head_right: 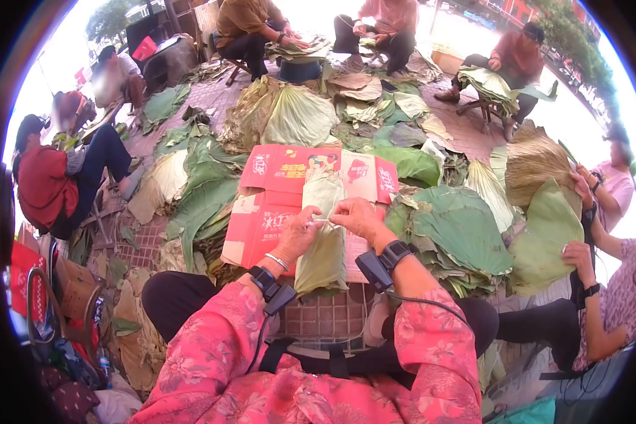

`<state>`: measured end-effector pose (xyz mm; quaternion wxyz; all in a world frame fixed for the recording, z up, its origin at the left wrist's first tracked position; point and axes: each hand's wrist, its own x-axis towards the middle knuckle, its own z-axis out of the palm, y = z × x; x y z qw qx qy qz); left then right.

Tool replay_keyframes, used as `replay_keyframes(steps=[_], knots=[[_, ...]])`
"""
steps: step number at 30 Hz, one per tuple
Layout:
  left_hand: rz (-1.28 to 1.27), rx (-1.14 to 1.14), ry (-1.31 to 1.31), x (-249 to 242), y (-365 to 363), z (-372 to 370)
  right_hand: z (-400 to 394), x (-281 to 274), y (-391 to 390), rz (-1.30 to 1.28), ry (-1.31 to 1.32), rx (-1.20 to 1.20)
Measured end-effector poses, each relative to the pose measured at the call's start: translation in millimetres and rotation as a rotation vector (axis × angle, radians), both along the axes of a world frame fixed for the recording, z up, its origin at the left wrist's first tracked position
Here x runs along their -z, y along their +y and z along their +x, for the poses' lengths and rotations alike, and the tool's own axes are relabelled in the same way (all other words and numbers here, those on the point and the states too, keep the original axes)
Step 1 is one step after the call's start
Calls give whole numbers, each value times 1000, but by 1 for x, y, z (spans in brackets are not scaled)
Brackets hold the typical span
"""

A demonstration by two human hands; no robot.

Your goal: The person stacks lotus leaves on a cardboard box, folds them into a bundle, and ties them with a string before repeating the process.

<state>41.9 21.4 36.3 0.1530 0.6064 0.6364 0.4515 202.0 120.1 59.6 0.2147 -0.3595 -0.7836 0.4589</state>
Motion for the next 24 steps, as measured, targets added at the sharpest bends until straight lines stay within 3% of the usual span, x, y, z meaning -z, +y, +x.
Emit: replay_keyframes(steps=[2, 5, 8, 11, 14, 17, 19, 24], knots=[[3, -13, 87, 14, -1, -9, 10, 18, 2, 21, -72, 59], [-195, -29, 210, 14, -10, -17, 16, 45, 3, 33, -103, 121], [-272, 7, 209, 2, -14, -26, 17, 51, -2, 77, -179, 162], [39, 215, 281, -10, -5, -28, 14, 52, 0, 128, -216, 169], [122, 394, -33, 2, 14, -15, 12, 49, -2, 187, -280, 163], [-307, 388, -162, -5, 19, -7, 12, 37, -8, 251, -395, 163], [-311, 332, -277, 8, 23, -4, 12, 30, -10, 301, -483, 156], [-300, 302, -384, 18, 20, -2, 16, 22, 14, -40, -222, 107]])
